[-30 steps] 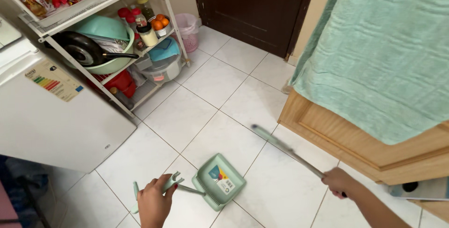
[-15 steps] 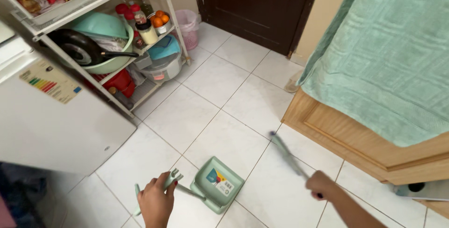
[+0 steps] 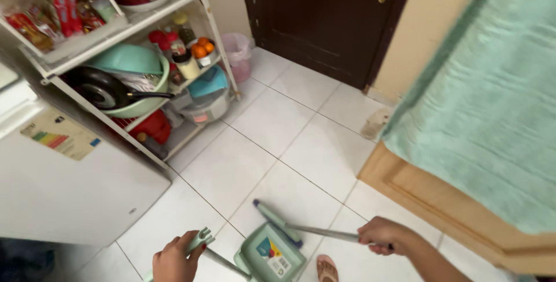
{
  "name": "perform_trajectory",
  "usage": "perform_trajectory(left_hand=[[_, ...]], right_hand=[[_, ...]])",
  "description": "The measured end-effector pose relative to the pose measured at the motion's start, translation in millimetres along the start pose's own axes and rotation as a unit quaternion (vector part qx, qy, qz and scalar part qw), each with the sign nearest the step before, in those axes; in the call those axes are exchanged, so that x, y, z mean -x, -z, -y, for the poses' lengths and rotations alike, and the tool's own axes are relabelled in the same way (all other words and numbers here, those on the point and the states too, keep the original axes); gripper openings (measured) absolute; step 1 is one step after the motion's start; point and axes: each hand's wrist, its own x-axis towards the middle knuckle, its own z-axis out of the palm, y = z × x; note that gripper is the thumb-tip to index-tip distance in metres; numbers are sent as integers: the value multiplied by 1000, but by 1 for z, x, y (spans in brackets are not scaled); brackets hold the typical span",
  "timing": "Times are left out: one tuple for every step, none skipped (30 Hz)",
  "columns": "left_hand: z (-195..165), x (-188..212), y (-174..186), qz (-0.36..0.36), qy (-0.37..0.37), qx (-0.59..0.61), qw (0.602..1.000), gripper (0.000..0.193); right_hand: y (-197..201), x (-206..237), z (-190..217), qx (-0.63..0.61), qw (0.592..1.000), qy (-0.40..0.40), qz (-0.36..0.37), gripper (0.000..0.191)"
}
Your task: The person sweeps the tiled floor of a bedroom with a long-handled brush, moving around beds, a wardrobe and a small table, and holds a dustpan with a small brush, occasionally sweeping debris into the dustpan.
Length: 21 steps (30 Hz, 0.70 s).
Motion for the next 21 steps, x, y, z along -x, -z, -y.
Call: perform_trajectory(left_hand=[[6, -11, 1, 14, -3, -3, 1000, 39], [11, -23, 2, 27, -8, -5, 1000, 41], [16, -38, 3, 53, 6, -13, 999, 42], [23, -51, 3, 80, 20, -20, 996, 43], [30, -62, 1, 108, 36, -25, 993, 44], [38, -73, -1, 130, 42, -22, 990, 44], [47, -86, -2, 151, 48, -18, 987, 44], [58, -100, -2, 170, 53, -15, 984, 44], [68, -114, -2, 169, 53, 11, 984, 46], [74, -126, -5, 169, 53, 37, 984, 49], [78, -136, -8, 169, 53, 61, 982, 52], [80, -142, -11, 152, 68, 51, 985, 52], [80, -146, -12, 136, 84, 41, 986, 52], [78, -148, -11, 121, 100, 30, 987, 52], [75, -151, -9, 117, 109, 31, 987, 51], [69, -154, -6, 113, 116, 32, 986, 51], [62, -160, -2, 107, 123, 33, 986, 51], [54, -168, 2, 109, 131, 18, 985, 50], [45, -175, 5, 113, 137, 2, 984, 49], [38, -178, 5, 118, 145, -12, 982, 48], [33, -183, 5, 111, 139, -13, 984, 48]], right_hand=[[17, -6, 11, -11, 1000, 5, 5, 22], [32, -13, 23, -22, 1000, 11, 10, 23], [47, -19, 35, -31, 999, 5, -16, 19], [63, -24, 46, -39, 998, -3, -42, 19], [79, -28, 56, -45, 997, -11, -68, 21], [93, -33, 66, -45, 996, 2, -73, 17], [106, -38, 75, -45, 996, 17, -79, 15], [118, -44, 84, -47, 995, 32, -85, 15], [126, -51, 93, -54, 993, 36, -96, 14], [132, -60, 102, -61, 991, 39, -108, 14], [137, -69, 110, -69, 990, 40, -119, 13], [141, -77, 118, -63, 988, 45, -132, 17], [145, -86, 127, -57, 987, 49, -145, 23], [146, -94, 135, -50, 985, 54, -157, 30], [144, -103, 144, -71, 983, 29, -165, 28], [143, -111, 153, -92, 980, 6, -174, 27], [141, -118, 164, -115, 976, -16, -184, 26], [137, -129, 177, -175, 969, 4, -175, 20], [131, -136, 189, -234, 957, 23, -167, 15], [129, -142, 195, -292, 942, 41, -159, 14], [122, -147, 197, -252, 955, 35, -156, 14]])
